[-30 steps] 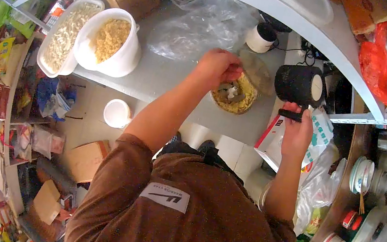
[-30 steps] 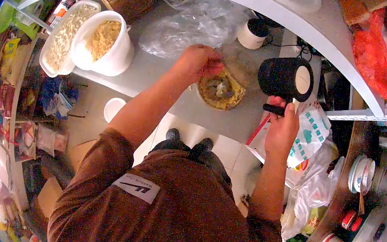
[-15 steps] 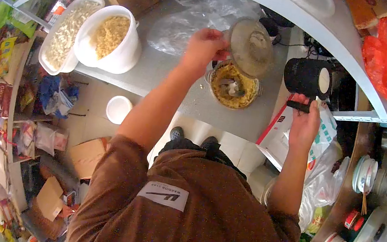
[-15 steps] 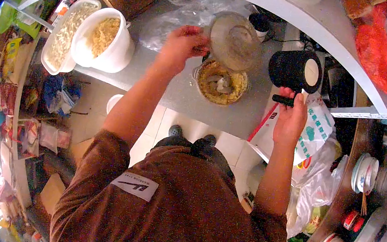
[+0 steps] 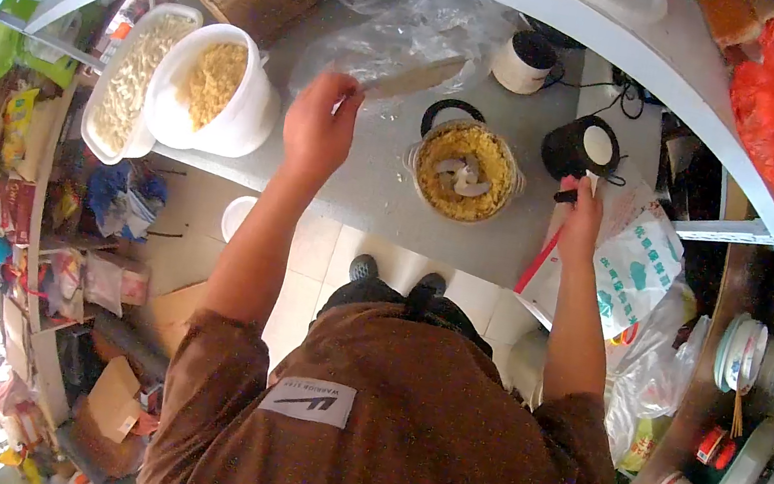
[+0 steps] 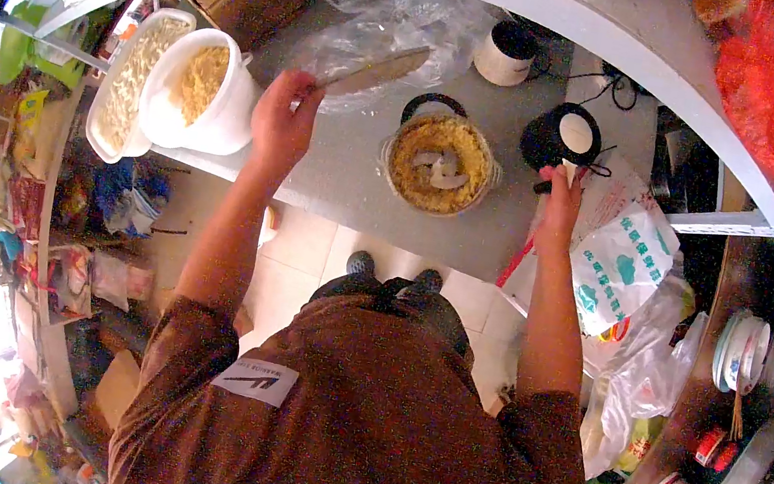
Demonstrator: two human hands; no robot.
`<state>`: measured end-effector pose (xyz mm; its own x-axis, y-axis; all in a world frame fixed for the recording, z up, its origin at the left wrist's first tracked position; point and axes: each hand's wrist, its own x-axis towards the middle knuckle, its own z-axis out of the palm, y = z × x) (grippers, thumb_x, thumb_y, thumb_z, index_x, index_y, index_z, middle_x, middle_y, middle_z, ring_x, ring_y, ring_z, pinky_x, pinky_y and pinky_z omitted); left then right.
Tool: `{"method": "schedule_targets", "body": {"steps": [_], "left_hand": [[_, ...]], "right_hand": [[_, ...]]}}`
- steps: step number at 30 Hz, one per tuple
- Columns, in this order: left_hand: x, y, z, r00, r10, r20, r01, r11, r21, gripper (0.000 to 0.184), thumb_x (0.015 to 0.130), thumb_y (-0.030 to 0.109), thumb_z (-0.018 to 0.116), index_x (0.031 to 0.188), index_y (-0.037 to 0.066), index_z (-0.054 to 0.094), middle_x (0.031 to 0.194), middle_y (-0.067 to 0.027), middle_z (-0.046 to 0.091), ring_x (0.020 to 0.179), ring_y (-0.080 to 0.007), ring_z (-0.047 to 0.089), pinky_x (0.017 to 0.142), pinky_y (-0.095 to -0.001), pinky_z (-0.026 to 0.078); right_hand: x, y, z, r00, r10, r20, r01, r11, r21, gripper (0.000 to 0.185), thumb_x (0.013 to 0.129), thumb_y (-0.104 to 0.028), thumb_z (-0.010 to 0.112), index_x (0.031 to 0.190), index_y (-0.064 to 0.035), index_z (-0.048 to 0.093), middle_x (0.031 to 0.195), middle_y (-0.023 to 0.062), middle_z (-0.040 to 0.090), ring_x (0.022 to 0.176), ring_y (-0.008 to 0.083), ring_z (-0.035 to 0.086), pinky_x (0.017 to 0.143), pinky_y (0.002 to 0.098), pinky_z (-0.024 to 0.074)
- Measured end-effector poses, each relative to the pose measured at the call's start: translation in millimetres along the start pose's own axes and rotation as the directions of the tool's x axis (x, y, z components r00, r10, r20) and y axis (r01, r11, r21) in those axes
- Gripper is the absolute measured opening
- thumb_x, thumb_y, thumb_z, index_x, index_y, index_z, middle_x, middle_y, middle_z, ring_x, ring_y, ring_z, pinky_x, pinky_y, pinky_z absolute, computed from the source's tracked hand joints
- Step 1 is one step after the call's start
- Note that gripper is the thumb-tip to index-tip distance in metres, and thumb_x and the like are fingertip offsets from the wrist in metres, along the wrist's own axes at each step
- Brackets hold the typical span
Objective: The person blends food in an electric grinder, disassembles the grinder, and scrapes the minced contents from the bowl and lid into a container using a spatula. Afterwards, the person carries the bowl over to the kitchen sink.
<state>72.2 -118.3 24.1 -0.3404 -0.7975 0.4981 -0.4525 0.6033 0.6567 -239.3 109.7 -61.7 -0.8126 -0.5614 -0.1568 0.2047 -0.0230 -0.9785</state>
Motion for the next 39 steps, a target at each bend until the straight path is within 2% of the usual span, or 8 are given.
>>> {"method": "schedule_targets", "body": {"steps": [4, 7, 11, 19, 26, 34, 38, 39], "left_hand": [[-11.8, -10.2, -2.6, 1.0, 0.018, -0.018, -0.018, 1.0, -0.005, 0.01, 0.079, 0.006, 0.066, 0.088, 0.006, 0.061, 0.085, -0.0107, 0.063, 0.079, -0.0294, 0.062, 0.069, -0.0369, 0.048], [-18.4, -9.0, -7.0, 0.999, 0.026, -0.04, -0.026, 1.0, -0.009, 0.013, 0.078, 0.002, 0.066, 0.088, 0.005, 0.06, 0.085, -0.0116, 0.063, 0.08, -0.0304, 0.061, 0.07, -0.0375, 0.048], [-25.5, -9.6, -11.8, 0.997, 0.039, -0.059, -0.04, 0.999, -0.007, 0.014, 0.077, -0.002, 0.065, 0.088, 0.003, 0.059, 0.086, -0.0126, 0.062, 0.082, -0.0309, 0.061, 0.073, -0.0371, 0.048], [-32.4, -12.7, -8.3, 0.997, 0.035, -0.075, -0.037, 0.999, -0.026, 0.015, 0.077, -0.003, 0.064, 0.089, 0.004, 0.059, 0.088, -0.0116, 0.063, 0.084, -0.0312, 0.06, 0.075, -0.0374, 0.047], [-28.4, -28.8, 4.2, 0.992, 0.123, -0.03, -0.117, 0.981, 0.155, 0.016, 0.075, -0.001, 0.065, 0.088, 0.007, 0.059, 0.089, -0.009, 0.064, 0.085, -0.0306, 0.06, 0.074, -0.0391, 0.047], [-15.3, -59.1, 42.0, 0.959, 0.28, 0.055, -0.284, 0.922, 0.262, 0.014, 0.075, 0.002, 0.062, 0.087, 0.008, 0.057, 0.09, -0.0086, 0.064, 0.086, -0.0317, 0.059, 0.075, -0.0411, 0.048], [-15.7, -76.8, 66.1, 0.969, 0.232, 0.088, -0.248, 0.922, 0.298, 0.012, 0.076, 0.003, 0.06, 0.085, 0.009, 0.058, 0.094, -0.0077, 0.063, 0.089, -0.0312, 0.059, 0.076, -0.0407, 0.049], [-16.8, -80.9, 71.0, 0.97, 0.227, 0.085, -0.242, 0.926, 0.29, 0.012, 0.076, 0.003, 0.06, 0.085, 0.009, 0.058, 0.094, -0.0077, 0.063, 0.089, -0.0312, 0.059, 0.076, -0.0407, 0.049]], "right_hand": [[-0.5, 2.0, 3.5, 1.0, 0.004, -0.013, -0.006, 0.991, -0.133, 0.035, 0.093, -0.037, 0.055, 0.109, -0.0063, 0.06, 0.104, 0.0044, 0.063, 0.098, 0.0139, 0.055, 0.087, 0.0306, 0.0389], [2.1, 11.5, 2.7, 1.0, 0.027, 0.007, -0.026, 0.994, -0.106, 0.038, 0.091, -0.038, 0.056, 0.111, -0.0057, 0.056, 0.106, 0.0074, 0.063, 0.105, 0.0178, 0.054, 0.097, 0.0346, 0.033], [6.2, 25.5, 4.6, 1.0, 0.017, 0.006, -0.017, 0.999, -0.03, 0.041, 0.091, -0.039, 0.057, 0.113, -0.0046, 0.056, 0.107, 0.0078, 0.063, 0.105, 0.0186, 0.054, 0.096, 0.0332, 0.0341], [13.8, 49.2, -3.3, 0.998, -0.036, 0.06, 0.043, 0.992, -0.116, 0.044, 0.091, -0.04, 0.058, 0.116, -0.004, 0.056, 0.11, 0.0066, 0.061, 0.105, 0.0179, 0.051, 0.094, 0.031, 0.0348], [21.0, 59.5, -7.3, 0.999, -0.05, 0.017, 0.051, 0.997, -0.064, 0.05, 0.091, -0.041, 0.057, 0.121, -0.0015, 0.052, 0.12, 0.007, 0.058, 0.114, 0.0174, 0.049, 0.097, 0.0298, 0.0328], [22.1, 43.6, -12.5, 0.995, 0.082, -0.049, -0.095, 0.897, -0.432, 0.054, 0.093, -0.048, 0.051, 0.127, -0.0067, 0.05, 0.121, 0.0059, 0.055, 0.113, 0.015, 0.047, 0.095, 0.0287, 0.0336], [-14.6, 29.6, -11.6, 0.971, 0.202, -0.128, -0.234, 0.911, -0.34, 0.054, 0.095, -0.048, 0.048, 0.128, -0.0058, 0.051, 0.124, 0.0068, 0.054, 0.113, 0.0171, 0.048, 0.097, 0.0292, 0.0351], [-30.4, 24.3, -4.6, 0.984, 0.066, -0.167, -0.119, 0.935, -0.334, 0.05, 0.096, -0.044, 0.048, 0.127, -0.0053, 0.051, 0.122, 0.0069, 0.055, 0.112, 0.0171, 0.049, 0.097, 0.0294, 0.0366]]}}
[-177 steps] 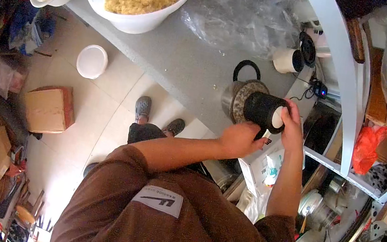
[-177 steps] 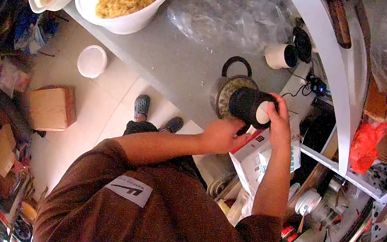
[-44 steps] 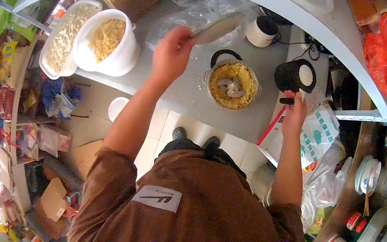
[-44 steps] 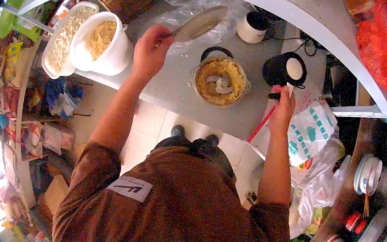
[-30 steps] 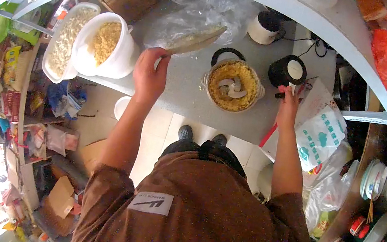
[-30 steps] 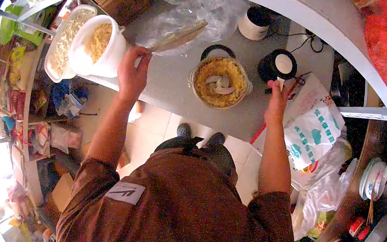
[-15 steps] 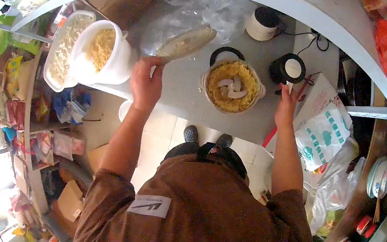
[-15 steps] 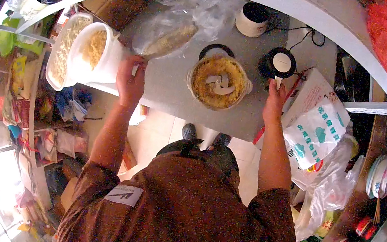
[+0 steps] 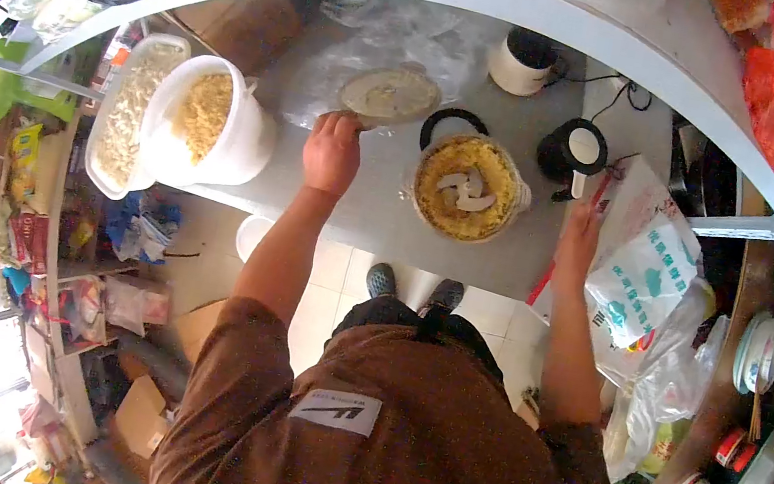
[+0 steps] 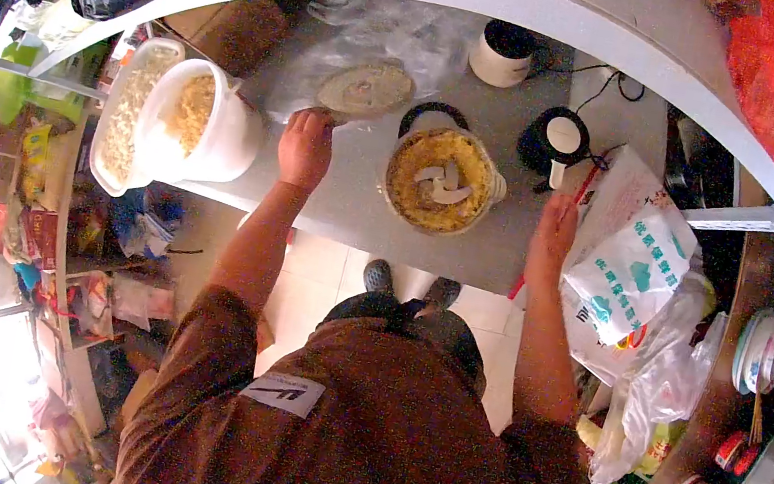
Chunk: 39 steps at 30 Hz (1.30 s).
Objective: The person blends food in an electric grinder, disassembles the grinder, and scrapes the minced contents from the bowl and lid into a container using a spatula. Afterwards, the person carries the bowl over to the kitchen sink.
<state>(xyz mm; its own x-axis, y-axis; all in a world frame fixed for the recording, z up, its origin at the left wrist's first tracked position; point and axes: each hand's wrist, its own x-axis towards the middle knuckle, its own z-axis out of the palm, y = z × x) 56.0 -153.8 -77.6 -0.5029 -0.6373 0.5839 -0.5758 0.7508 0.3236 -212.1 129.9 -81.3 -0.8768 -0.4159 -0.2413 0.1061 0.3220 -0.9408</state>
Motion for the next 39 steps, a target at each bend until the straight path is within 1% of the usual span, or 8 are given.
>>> {"method": "schedule_targets", "body": {"steps": [2, 9, 12, 17, 19, 23, 28, 39], "left_hand": [[-8.2, -4.4, 9.9, 0.995, -0.056, 0.08, 0.052, 0.998, 0.046, 0.009, 0.076, 0.004, 0.059, 0.083, 0.01, 0.058, 0.096, -0.0072, 0.063, 0.092, -0.0311, 0.058, 0.077, -0.0404, 0.049], [-39.7, -7.6, 8.1, 0.987, 0.029, 0.159, -0.051, 0.989, 0.136, 0.021, 0.076, 0.004, 0.056, 0.094, 0.01, 0.064, 0.102, -0.0098, 0.063, 0.101, -0.0307, 0.057, 0.079, -0.0395, 0.049], [-47.8, 24.0, -2.1, 0.899, -0.338, 0.28, 0.4, 0.894, -0.203, 0.022, 0.081, 0.015, 0.06, 0.102, 0.008, 0.064, 0.096, -0.0142, 0.064, 0.09, -0.0312, 0.061, 0.076, -0.0389, 0.049], [-51.1, 67.5, 7.9, 0.642, -0.488, 0.592, 0.756, 0.535, -0.379, 0.034, 0.083, 0.024, 0.066, 0.105, -0.001, 0.06, 0.077, -0.0115, 0.062, 0.068, -0.0209, 0.061, 0.063, -0.0333, 0.049], [-49.7, 75.1, 9.1, 0.551, -0.49, 0.675, 0.825, 0.439, -0.355, 0.038, 0.083, 0.025, 0.068, 0.105, -0.004, 0.058, 0.072, -0.0095, 0.061, 0.063, -0.0168, 0.059, 0.058, -0.0309, 0.049], [-53.3, 87.4, 0.8, 0.523, -0.524, 0.672, 0.852, 0.308, -0.423, 0.032, 0.081, 0.018, 0.069, 0.1, -0.005, 0.057, 0.07, -0.0058, 0.057, 0.059, -0.0129, 0.055, 0.051, -0.0285, 0.046], [-63.6, 93.8, -21.8, 0.452, -0.568, 0.688, 0.889, 0.219, -0.403, 0.028, 0.081, 0.015, 0.068, 0.097, -0.003, 0.055, 0.071, -0.0051, 0.056, 0.056, -0.0125, 0.053, 0.05, -0.0274, 0.045], [-86.3, 83.9, -25.2, 0.441, -0.556, 0.704, 0.881, 0.118, -0.459, 0.031, 0.085, 0.014, 0.062, 0.109, -0.004, 0.054, 0.081, -0.0079, 0.061, 0.064, -0.0126, 0.056, 0.056, -0.0267, 0.047]], "right_hand": [[-22.8, 1.7, -0.6, 0.99, -0.114, -0.084, 0.115, 0.993, 0.004, 0.046, 0.097, -0.04, 0.048, 0.126, -0.0047, 0.051, 0.12, 0.007, 0.056, 0.11, 0.0171, 0.051, 0.096, 0.0296, 0.0381], [-28.1, -3.8, 12.7, 0.9, -0.395, 0.185, 0.432, 0.868, -0.246, 0.028, 0.09, -0.02, 0.059, 0.114, -0.0057, 0.059, 0.111, 0.0128, 0.061, 0.106, 0.0273, 0.056, 0.092, 0.0384, 0.0433], [-23.2, -24.3, 33.1, 0.774, -0.534, 0.341, 0.633, 0.639, -0.436, 0.03, 0.085, -0.018, 0.062, 0.113, -0.0067, 0.06, 0.104, 0.0135, 0.063, 0.102, 0.0308, 0.057, 0.086, 0.0431, 0.0456], [-22.2, -41.5, 95.9, 0.601, -0.555, 0.575, 0.795, 0.345, -0.498, 0.032, 0.079, -0.019, 0.068, 0.107, -0.0072, 0.061, 0.093, 0.0146, 0.064, 0.091, 0.0342, 0.06, 0.076, 0.0436, 0.0485], [-10.7, -35.6, 114.6, 0.598, -0.302, 0.743, 0.801, 0.278, -0.531, 0.024, 0.08, -0.019, 0.066, 0.1, -0.0077, 0.061, 0.088, 0.0152, 0.065, 0.084, 0.0356, 0.062, 0.071, 0.0457, 0.0488], [-5.6, -32.7, 113.8, 0.621, -0.193, 0.76, 0.78, 0.254, -0.572, 0.016, 0.082, -0.017, 0.063, 0.095, -0.0072, 0.062, 0.085, 0.0156, 0.065, 0.08, 0.0364, 0.063, 0.07, 0.0461, 0.0488], [-8.8, -30.5, 90.6, 0.605, -0.444, 0.661, 0.753, 0.589, -0.293, 0.016, 0.082, -0.016, 0.063, 0.094, -0.0053, 0.063, 0.084, 0.0156, 0.065, 0.081, 0.0345, 0.063, 0.07, 0.0437, 0.0489], [-4.3, -52.8, 103.6, 0.559, -0.313, 0.768, 0.773, 0.533, -0.345, 0.02, 0.084, -0.024, 0.063, 0.087, -0.0046, 0.061, 0.08, 0.018, 0.064, 0.076, 0.0376, 0.062, 0.067, 0.0458, 0.0472]]}}
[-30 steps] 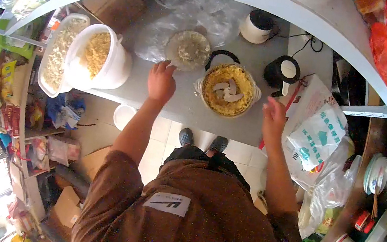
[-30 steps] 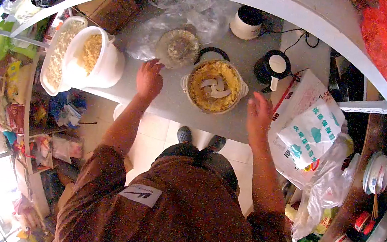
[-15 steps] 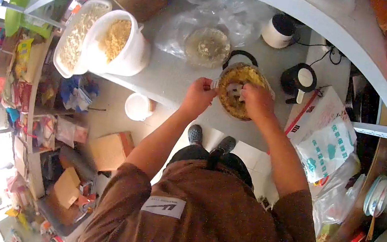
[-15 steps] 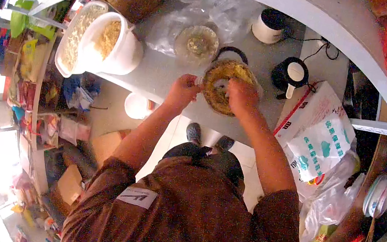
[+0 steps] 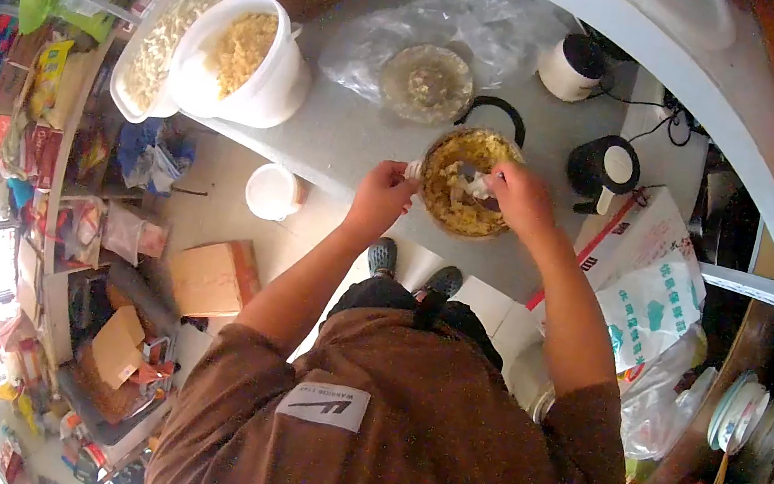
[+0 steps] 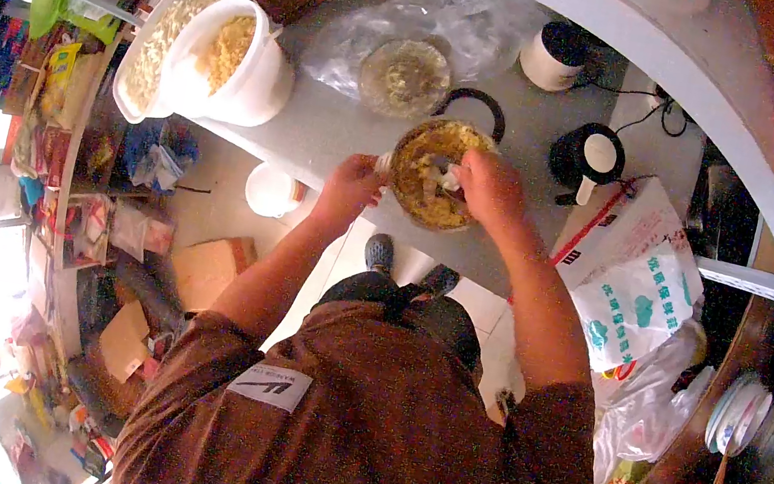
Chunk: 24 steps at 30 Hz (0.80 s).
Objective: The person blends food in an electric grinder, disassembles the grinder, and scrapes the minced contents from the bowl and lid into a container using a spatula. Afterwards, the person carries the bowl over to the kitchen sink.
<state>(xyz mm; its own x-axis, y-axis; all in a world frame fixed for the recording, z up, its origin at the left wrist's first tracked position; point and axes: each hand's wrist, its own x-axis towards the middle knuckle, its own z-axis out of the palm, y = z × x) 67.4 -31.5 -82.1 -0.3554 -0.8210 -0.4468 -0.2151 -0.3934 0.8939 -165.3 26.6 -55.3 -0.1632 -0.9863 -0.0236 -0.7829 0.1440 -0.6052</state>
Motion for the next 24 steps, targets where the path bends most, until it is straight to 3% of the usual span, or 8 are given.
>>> {"method": "schedule_targets", "body": {"steps": [8, 11, 14, 16, 17, 19, 22, 24], "left_hand": [[-14.2, -13.8, -10.4, 0.999, 0.005, -0.047, -0.006, 1.0, -0.016, 0.034, 0.089, 0.018, 0.058, 0.117, -0.002, 0.054, 0.093, -0.0083, 0.063, 0.074, -0.0141, 0.058, 0.064, -0.0266, 0.049], [-24.1, -22.3, -20.7, 0.997, -0.003, -0.078, 0.002, 1.0, -0.014, 0.033, 0.089, 0.016, 0.057, 0.116, -0.002, 0.054, 0.095, -0.009, 0.063, 0.074, -0.0147, 0.059, 0.065, -0.0271, 0.049], [-32.1, -33.1, -29.9, 0.993, -0.029, -0.113, 0.027, 0.999, -0.023, 0.032, 0.089, 0.015, 0.058, 0.115, -0.002, 0.055, 0.094, -0.0096, 0.064, 0.073, -0.0143, 0.06, 0.063, -0.027, 0.05], [-36.8, -40.3, -35.4, 0.99, -0.044, -0.135, 0.039, 0.998, -0.041, 0.031, 0.088, 0.015, 0.058, 0.114, -0.002, 0.056, 0.092, -0.0098, 0.065, 0.072, -0.0138, 0.06, 0.062, -0.0266, 0.05], [-39.0, -43.7, -38.4, 0.988, -0.067, -0.138, 0.063, 0.997, -0.035, 0.031, 0.088, 0.014, 0.058, 0.114, -0.003, 0.056, 0.093, -0.0096, 0.064, 0.073, -0.0144, 0.06, 0.064, -0.0269, 0.05], [-43.2, -51.2, -42.7, 0.986, -0.091, -0.14, 0.088, 0.996, -0.028, 0.031, 0.089, 0.014, 0.057, 0.115, -0.003, 0.055, 0.094, -0.0094, 0.064, 0.074, -0.0149, 0.059, 0.066, -0.0273, 0.05], [-50.3, -58.8, -46.2, 0.982, -0.092, -0.163, 0.086, 0.995, -0.042, 0.031, 0.088, 0.014, 0.058, 0.114, -0.004, 0.055, 0.093, -0.0092, 0.064, 0.073, -0.0148, 0.059, 0.066, -0.0269, 0.049], [-53.7, -59.8, -47.2, 0.984, -0.09, -0.156, 0.085, 0.996, -0.035, 0.03, 0.089, 0.013, 0.057, 0.114, -0.004, 0.055, 0.092, -0.0089, 0.064, 0.073, -0.0146, 0.059, 0.066, -0.0267, 0.049]], "right_hand": [[19.4, -18.3, -16.9, 0.983, 0.098, 0.152, -0.096, 0.995, -0.018, 0.029, 0.085, -0.03, 0.061, 0.081, -0.0013, 0.059, 0.078, 0.0206, 0.063, 0.073, 0.0393, 0.061, 0.066, 0.0485, 0.0465], [21.8, -7.7, -16.3, 0.983, 0.078, 0.166, -0.072, 0.997, -0.037, 0.034, 0.085, -0.036, 0.06, 0.083, -0.0016, 0.061, 0.078, 0.0208, 0.063, 0.072, 0.0391, 0.061, 0.067, 0.0484, 0.0465], [24.1, 1.2, -17.0, 0.963, 0.154, 0.221, -0.147, 0.988, -0.045, 0.037, 0.085, -0.04, 0.06, 0.09, -0.0028, 0.064, 0.081, 0.0201, 0.065, 0.074, 0.0388, 0.062, 0.068, 0.0469, 0.0472], [22.5, 8.8, -14.9, 0.949, 0.252, 0.191, -0.285, 0.943, 0.17, 0.041, 0.086, -0.041, 0.06, 0.092, -0.0014, 0.065, 0.079, 0.0164, 0.067, 0.071, 0.032, 0.064, 0.068, 0.0417, 0.0485], [21.5, 13.3, -14.8, 0.948, 0.253, 0.191, -0.286, 0.943, 0.169, 0.041, 0.086, -0.041, 0.06, 0.092, -0.0014, 0.065, 0.079, 0.0164, 0.067, 0.071, 0.032, 0.064, 0.068, 0.0417, 0.0485], [19.3, 17.4, -17.1, 0.894, 0.337, 0.295, -0.435, 0.811, 0.391, 0.043, 0.086, -0.039, 0.064, 0.088, 0.0031, 0.064, 0.07, 0.0046, 0.06, 0.062, 0.0126, 0.054, 0.059, 0.0294, 0.0438], [15.0, 17.7, -24.6, 0.875, 0.387, 0.292, -0.464, 0.843, 0.273, 0.04, 0.086, -0.038, 0.064, 0.084, 0.0014, 0.064, 0.069, 0.0024, 0.059, 0.06, 0.0107, 0.05, 0.057, 0.0268, 0.0422], [16.0, 32.5, -14.4, 0.871, 0.399, 0.288, -0.48, 0.816, 0.322, 0.039, 0.086, -0.038, 0.064, 0.083, 0.0005, 0.064, 0.067, 0.0017, 0.058, 0.058, 0.0099, 0.049, 0.054, 0.0262, 0.0407]]}}
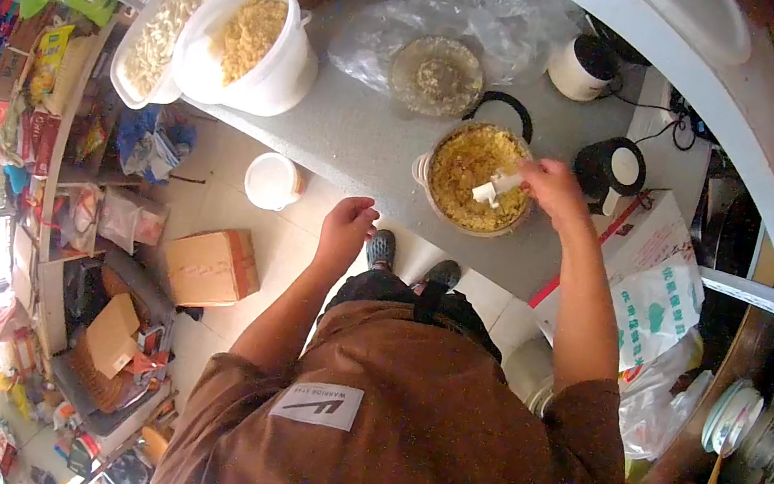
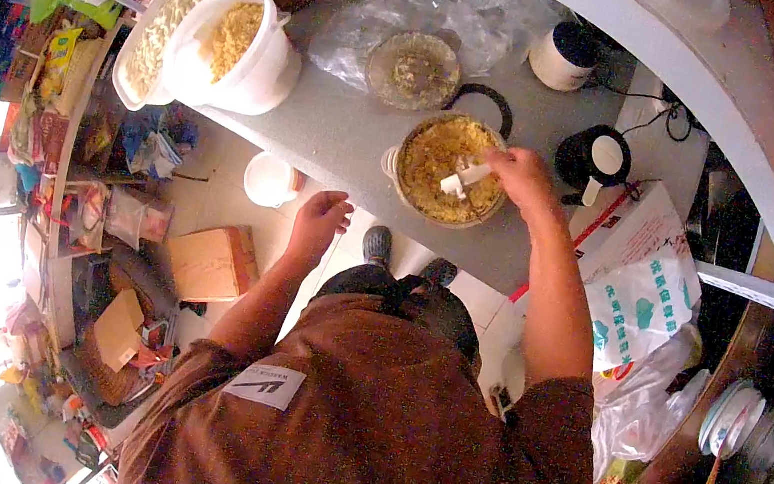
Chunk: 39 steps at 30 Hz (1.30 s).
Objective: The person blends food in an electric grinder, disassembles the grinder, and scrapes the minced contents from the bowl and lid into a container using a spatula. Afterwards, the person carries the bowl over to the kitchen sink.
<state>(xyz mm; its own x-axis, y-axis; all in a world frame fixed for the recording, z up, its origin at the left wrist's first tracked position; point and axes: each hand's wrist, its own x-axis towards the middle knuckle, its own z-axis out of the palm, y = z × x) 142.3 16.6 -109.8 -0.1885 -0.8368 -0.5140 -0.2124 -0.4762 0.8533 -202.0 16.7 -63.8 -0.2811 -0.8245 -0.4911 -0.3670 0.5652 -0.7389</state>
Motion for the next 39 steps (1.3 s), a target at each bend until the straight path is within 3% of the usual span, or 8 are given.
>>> {"method": "schedule_targets", "body": {"steps": [7, 14, 17, 26, 28, 32, 36, 39], "left_hand": [[-5.3, 5.1, 7.3, 1.0, 0.004, 0.001, -0.004, 1.0, -0.017, 0.029, 0.089, 0.013, 0.057, 0.113, -0.003, 0.056, 0.092, -0.0085, 0.064, 0.074, -0.0144, 0.059, 0.067, -0.0268, 0.049], [-11.3, 0.7, 10.3, 1.0, 0.02, -0.003, -0.02, 1.0, 0.005, 0.027, 0.088, 0.011, 0.057, 0.111, -0.003, 0.057, 0.091, -0.0088, 0.064, 0.069, -0.0121, 0.059, 0.062, -0.025, 0.05], [-13.2, -4.2, 11.6, 0.999, 0.032, -0.002, -0.032, 0.999, 0.037, 0.028, 0.088, 0.012, 0.058, 0.112, -0.003, 0.057, 0.091, -0.0086, 0.064, 0.072, -0.0133, 0.059, 0.065, -0.0261, 0.05], [-32.7, 5.3, 22.0, 1.0, 0.009, 0.012, -0.01, 0.997, 0.076, 0.03, 0.091, 0.018, 0.057, 0.113, -0.002, 0.056, 0.095, -0.0094, 0.064, 0.075, -0.0151, 0.06, 0.068, -0.0276, 0.05], [-32.0, 13.8, 25.3, 1.0, 0.01, 0.026, -0.011, 0.998, 0.059, 0.032, 0.092, 0.021, 0.056, 0.114, -0.002, 0.056, 0.094, -0.0095, 0.064, 0.074, -0.0146, 0.06, 0.066, -0.0267, 0.05], [-15.3, 47.5, 41.0, 0.994, 0.049, 0.094, -0.05, 0.999, 0.008, 0.04, 0.095, 0.032, 0.052, 0.116, -0.002, 0.053, 0.097, -0.0099, 0.064, 0.075, -0.0145, 0.06, 0.065, -0.027, 0.05], [20.3, 75.7, 58.7, 0.976, -0.023, 0.216, 0.026, 1.0, -0.009, 0.044, 0.093, 0.037, 0.054, 0.115, -0.001, 0.053, 0.094, -0.0073, 0.061, 0.076, -0.0152, 0.059, 0.067, -0.0292, 0.051], [38.0, 76.1, 59.7, 0.97, -0.095, 0.224, 0.097, 0.995, 0.003, 0.04, 0.09, 0.034, 0.06, 0.11, -0.001, 0.054, 0.091, -0.0068, 0.06, 0.078, -0.0151, 0.058, 0.069, -0.03, 0.052]], "right_hand": [[-15.4, -7.1, -4.9, 0.996, 0.051, 0.074, -0.069, 0.96, 0.271, 0.036, 0.086, -0.039, 0.065, 0.076, -0.0035, 0.063, 0.062, -0.0017, 0.053, 0.051, 0.0051, 0.042, 0.045, 0.0213, 0.0316], [-16.5, 5.8, 6.6, 0.999, 0.033, -0.019, -0.027, 0.969, 0.247, 0.035, 0.087, -0.038, 0.065, 0.076, -0.0045, 0.062, 0.062, -0.0022, 0.053, 0.048, 0.0047, 0.041, 0.043, 0.0207, 0.0307], [-29.3, -6.4, 3.7, 0.997, 0.062, 0.049, -0.076, 0.921, 0.381, 0.034, 0.087, -0.038, 0.065, 0.077, -0.0049, 0.062, 0.062, -0.0031, 0.052, 0.05, 0.0041, 0.041, 0.045, 0.0205, 0.0304], [-55.7, -18.4, -25.1, 0.99, -0.071, -0.12, 0.128, 0.812, 0.57, 0.032, 0.087, -0.038, 0.064, 0.077, -0.0075, 0.06, 0.063, -0.0035, 0.05, 0.05, 0.0041, 0.039, 0.045, 0.0211, 0.0295], [-54.8, -26.1, -38.7, 0.916, -0.071, -0.394, 0.311, 0.746, 0.589, 0.032, 0.088, -0.037, 0.063, 0.077, -0.0071, 0.06, 0.064, -0.0029, 0.05, 0.05, 0.0052, 0.039, 0.046, 0.0213, 0.0311], [-26.0, -14.2, -64.0, 0.761, -0.241, -0.603, 0.417, 0.893, 0.169, 0.035, 0.089, -0.036, 0.063, 0.084, -0.0014, 0.062, 0.065, -0.0006, 0.054, 0.052, 0.007, 0.046, 0.049, 0.0226, 0.0383], [-8.7, -6.9, -66.3, 0.723, -0.288, -0.628, 0.361, 0.933, -0.013, 0.033, 0.088, -0.032, 0.063, 0.09, 0.0006, 0.065, 0.066, 0.0026, 0.06, 0.054, 0.0086, 0.053, 0.053, 0.0239, 0.0443], [-21.7, -14.5, -64.7, 0.758, -0.202, -0.62, 0.327, 0.94, 0.093, 0.035, 0.088, -0.035, 0.06, 0.08, -0.0012, 0.061, 0.069, 0.0076, 0.065, 0.058, 0.0186, 0.062, 0.058, 0.0339, 0.0474]]}}
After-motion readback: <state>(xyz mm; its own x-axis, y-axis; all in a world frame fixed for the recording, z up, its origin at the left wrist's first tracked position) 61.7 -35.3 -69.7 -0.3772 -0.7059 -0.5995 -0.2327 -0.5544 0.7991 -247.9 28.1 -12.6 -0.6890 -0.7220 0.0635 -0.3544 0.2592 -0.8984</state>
